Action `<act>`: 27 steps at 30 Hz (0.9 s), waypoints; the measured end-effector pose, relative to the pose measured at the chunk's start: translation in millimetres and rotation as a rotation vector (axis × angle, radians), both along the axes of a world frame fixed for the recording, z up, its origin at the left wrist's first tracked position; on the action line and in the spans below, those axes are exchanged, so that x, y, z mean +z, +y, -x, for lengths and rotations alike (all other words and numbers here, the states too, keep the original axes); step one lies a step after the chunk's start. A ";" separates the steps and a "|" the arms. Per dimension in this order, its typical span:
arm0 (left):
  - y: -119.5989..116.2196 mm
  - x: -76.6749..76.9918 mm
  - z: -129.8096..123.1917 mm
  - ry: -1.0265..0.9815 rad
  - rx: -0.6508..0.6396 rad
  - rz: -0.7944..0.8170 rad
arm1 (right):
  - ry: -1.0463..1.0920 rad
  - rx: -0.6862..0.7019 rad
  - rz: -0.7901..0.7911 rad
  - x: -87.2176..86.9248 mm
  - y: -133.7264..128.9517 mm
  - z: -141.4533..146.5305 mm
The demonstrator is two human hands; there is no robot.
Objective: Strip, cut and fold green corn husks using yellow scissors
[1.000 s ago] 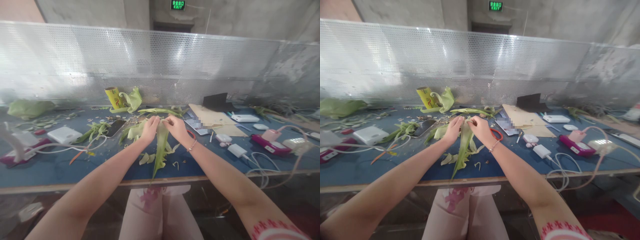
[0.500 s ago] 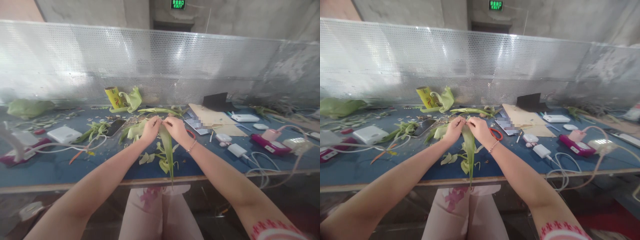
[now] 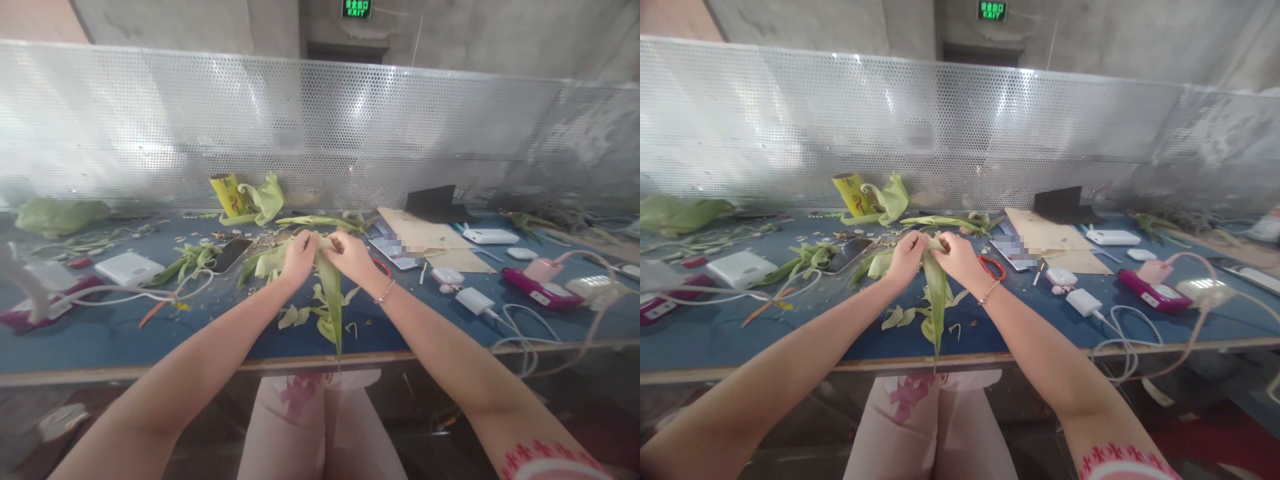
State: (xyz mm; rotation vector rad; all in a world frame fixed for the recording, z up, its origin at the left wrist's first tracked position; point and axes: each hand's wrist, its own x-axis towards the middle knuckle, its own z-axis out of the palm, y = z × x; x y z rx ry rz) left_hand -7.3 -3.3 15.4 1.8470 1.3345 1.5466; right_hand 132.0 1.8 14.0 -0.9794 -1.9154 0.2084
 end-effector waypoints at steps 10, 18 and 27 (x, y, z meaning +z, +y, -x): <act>0.4 -1.4 -2.5 0.084 -0.042 0.024 | -0.102 0.026 -0.164 -0.6 -0.7 -2.6; 4.3 -4.0 -1.5 -0.024 0.017 0.065 | -0.367 0.011 -0.356 -0.2 -9.8 -4.2; 8.7 -4.0 2.6 -0.024 -0.036 0.065 | 0.181 0.089 -0.021 3.7 -3.3 -4.3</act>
